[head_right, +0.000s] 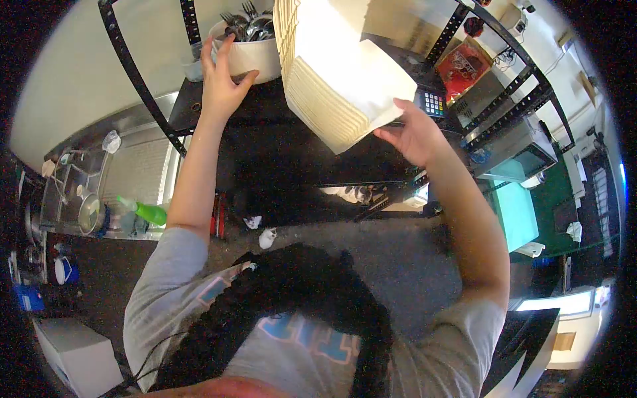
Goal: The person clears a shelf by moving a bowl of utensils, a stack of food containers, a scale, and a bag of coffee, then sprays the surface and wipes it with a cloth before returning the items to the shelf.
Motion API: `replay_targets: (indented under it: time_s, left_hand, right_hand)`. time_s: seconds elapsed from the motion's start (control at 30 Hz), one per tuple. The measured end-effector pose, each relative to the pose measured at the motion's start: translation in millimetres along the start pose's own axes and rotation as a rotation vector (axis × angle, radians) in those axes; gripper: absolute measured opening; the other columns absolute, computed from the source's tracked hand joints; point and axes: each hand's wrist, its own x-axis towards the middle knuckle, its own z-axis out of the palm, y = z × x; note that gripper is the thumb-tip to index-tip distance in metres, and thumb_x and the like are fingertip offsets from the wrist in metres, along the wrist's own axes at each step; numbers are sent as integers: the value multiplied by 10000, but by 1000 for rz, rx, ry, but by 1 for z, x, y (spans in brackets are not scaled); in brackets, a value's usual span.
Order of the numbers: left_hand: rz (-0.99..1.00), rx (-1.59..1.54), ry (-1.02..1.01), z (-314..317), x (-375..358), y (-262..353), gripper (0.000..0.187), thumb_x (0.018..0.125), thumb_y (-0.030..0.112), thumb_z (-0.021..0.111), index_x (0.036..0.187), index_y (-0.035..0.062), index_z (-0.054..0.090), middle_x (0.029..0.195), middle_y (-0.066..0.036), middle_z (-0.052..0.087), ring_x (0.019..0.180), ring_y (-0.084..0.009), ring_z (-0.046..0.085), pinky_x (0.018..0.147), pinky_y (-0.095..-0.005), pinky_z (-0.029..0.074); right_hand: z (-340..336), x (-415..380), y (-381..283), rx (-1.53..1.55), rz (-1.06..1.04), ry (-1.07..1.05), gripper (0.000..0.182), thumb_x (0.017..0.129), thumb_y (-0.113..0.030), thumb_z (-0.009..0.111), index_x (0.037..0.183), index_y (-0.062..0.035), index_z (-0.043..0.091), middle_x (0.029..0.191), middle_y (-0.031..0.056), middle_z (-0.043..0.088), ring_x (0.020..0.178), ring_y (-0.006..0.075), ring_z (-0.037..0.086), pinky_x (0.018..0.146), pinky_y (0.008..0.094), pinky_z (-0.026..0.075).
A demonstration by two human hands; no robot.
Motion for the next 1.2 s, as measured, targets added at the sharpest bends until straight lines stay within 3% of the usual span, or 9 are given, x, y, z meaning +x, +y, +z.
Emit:
replay_targets:
  time_s: [0.17,0.3,0.37,0.4,0.47,0.53,0.77,0.9,1.2]
  left_hand:
    - [-16,-51,-7,2,1,2,815,762,292,835,1453,136,430,1538,-266,223,1404,-476,322,1113,-531,359]
    - [11,-48,5,4,1,-1,820,767,287,833,1461,138,423,1534,-261,232,1398,-469,334,1108,-527,368]
    - [17,-20,10,3,1,-1,823,767,287,833,1464,139,420,1534,-259,234,1394,-466,345,1104,-522,378]
    - [15,-3,10,3,1,0,824,767,283,834,1464,138,418,1534,-258,235,1391,-463,350,1100,-521,383]
    - [16,12,13,3,2,3,826,766,279,834,1464,138,417,1534,-256,235,1389,-460,354,1097,-520,388]
    - [-31,-54,-20,1,2,5,824,767,267,835,1464,142,413,1532,-254,233,1391,-459,351,1092,-526,395]
    - [-35,-63,-15,1,2,7,829,734,221,835,1457,178,431,1551,-265,213,1395,-488,334,1105,-522,385]
    - [-44,-58,-1,1,0,7,815,731,215,833,1445,183,440,1545,-260,218,1385,-498,340,1106,-529,381]
    - [-6,-46,2,5,1,4,817,743,256,851,1440,159,435,1528,-241,232,1393,-457,330,1114,-520,368]
  right_hand:
    - [-11,21,-14,30,0,-79,599,995,-387,570,1380,38,393,1251,208,589,968,350,674,765,316,620]
    - [-20,26,-10,65,11,-105,573,987,-409,575,1398,-36,429,1268,259,573,991,346,666,829,379,601]
    - [6,5,-4,-418,-574,332,669,921,-393,674,1456,-96,404,1372,243,510,1149,341,601,874,420,565]
    - [18,-4,-2,-420,-574,330,669,921,-393,674,1456,-96,404,1372,243,510,1149,341,601,874,420,565]
    - [41,-24,1,-1008,-1134,327,829,798,-396,790,1480,-137,395,1432,230,459,1259,361,517,963,471,498]
    - [68,-41,6,-1372,-1257,284,930,688,-377,864,1466,-131,416,1417,230,470,1262,398,497,1036,488,443]
    - [62,-16,12,-1214,-1076,173,465,665,-129,855,1053,-38,616,1096,178,625,1068,368,592,905,422,497]
    - [29,13,-5,-1260,-1046,123,397,692,-80,833,1029,-35,627,996,141,645,879,316,634,782,377,514]
    - [-20,94,-38,-1183,-909,-27,433,742,-90,821,1128,-41,632,1012,80,696,865,163,625,814,336,511]
